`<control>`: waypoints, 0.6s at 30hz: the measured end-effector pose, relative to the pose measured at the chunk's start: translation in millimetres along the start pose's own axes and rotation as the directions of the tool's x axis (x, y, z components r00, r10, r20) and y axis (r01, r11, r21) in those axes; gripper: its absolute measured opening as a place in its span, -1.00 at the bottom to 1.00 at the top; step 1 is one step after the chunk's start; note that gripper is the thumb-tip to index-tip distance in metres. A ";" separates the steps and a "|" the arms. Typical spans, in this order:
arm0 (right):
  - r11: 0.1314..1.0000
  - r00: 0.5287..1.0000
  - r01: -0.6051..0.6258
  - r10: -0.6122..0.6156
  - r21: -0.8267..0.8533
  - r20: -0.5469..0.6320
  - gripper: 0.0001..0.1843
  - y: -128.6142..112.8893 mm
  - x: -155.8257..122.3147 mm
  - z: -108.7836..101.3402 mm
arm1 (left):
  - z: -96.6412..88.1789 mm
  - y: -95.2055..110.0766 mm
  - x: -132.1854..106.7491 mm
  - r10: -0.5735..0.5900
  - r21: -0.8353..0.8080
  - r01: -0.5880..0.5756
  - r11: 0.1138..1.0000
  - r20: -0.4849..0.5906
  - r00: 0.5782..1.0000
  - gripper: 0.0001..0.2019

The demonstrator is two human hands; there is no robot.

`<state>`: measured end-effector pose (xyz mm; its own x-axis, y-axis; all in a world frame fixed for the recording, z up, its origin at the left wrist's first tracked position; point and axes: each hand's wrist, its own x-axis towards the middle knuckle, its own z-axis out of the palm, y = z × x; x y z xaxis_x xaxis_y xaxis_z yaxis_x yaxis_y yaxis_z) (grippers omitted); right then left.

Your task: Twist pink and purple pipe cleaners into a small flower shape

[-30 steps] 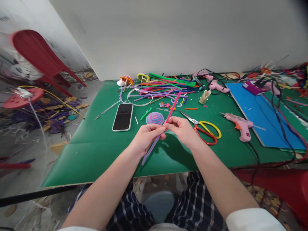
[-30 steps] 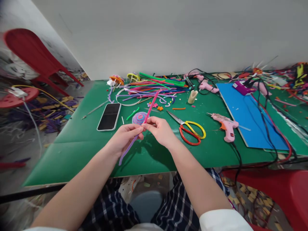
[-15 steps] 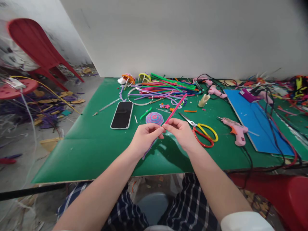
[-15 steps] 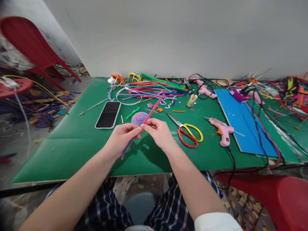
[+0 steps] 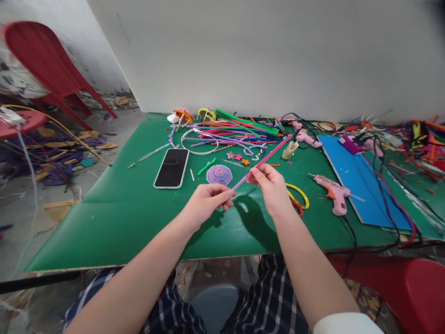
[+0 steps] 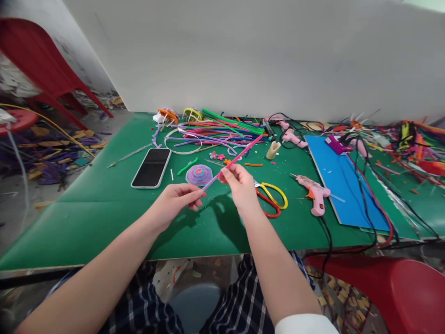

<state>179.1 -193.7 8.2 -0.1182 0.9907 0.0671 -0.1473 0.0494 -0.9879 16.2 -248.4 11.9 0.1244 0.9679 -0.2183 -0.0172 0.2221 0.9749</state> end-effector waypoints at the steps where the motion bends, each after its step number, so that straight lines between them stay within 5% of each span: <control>1: 0.999 1.000 0.006 -0.005 0.032 -0.024 -0.81 -0.9 1.9 -3.1 | -1.4 0.4 0.3 -0.011 0.014 0.011 1.000 0.009 1.000 -0.77; 11: 0.975 0.961 0.117 -0.064 0.187 -0.268 -0.82 -4.2 12.6 -17.4 | -8.4 -3.5 2.2 0.005 0.130 -0.006 0.992 0.014 1.000 -0.73; 18: 0.986 0.975 0.076 -0.043 0.146 -0.216 -0.83 -1.5 14.5 -20.8 | -19.8 -5.7 3.7 0.093 0.324 -0.074 0.943 -0.043 0.995 -0.66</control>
<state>198.1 -176.8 7.7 0.1035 0.9916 0.0777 -0.2975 0.1054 -0.9489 -2.8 -243.8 4.7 0.0797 0.9885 -0.1288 0.2957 0.0999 0.9500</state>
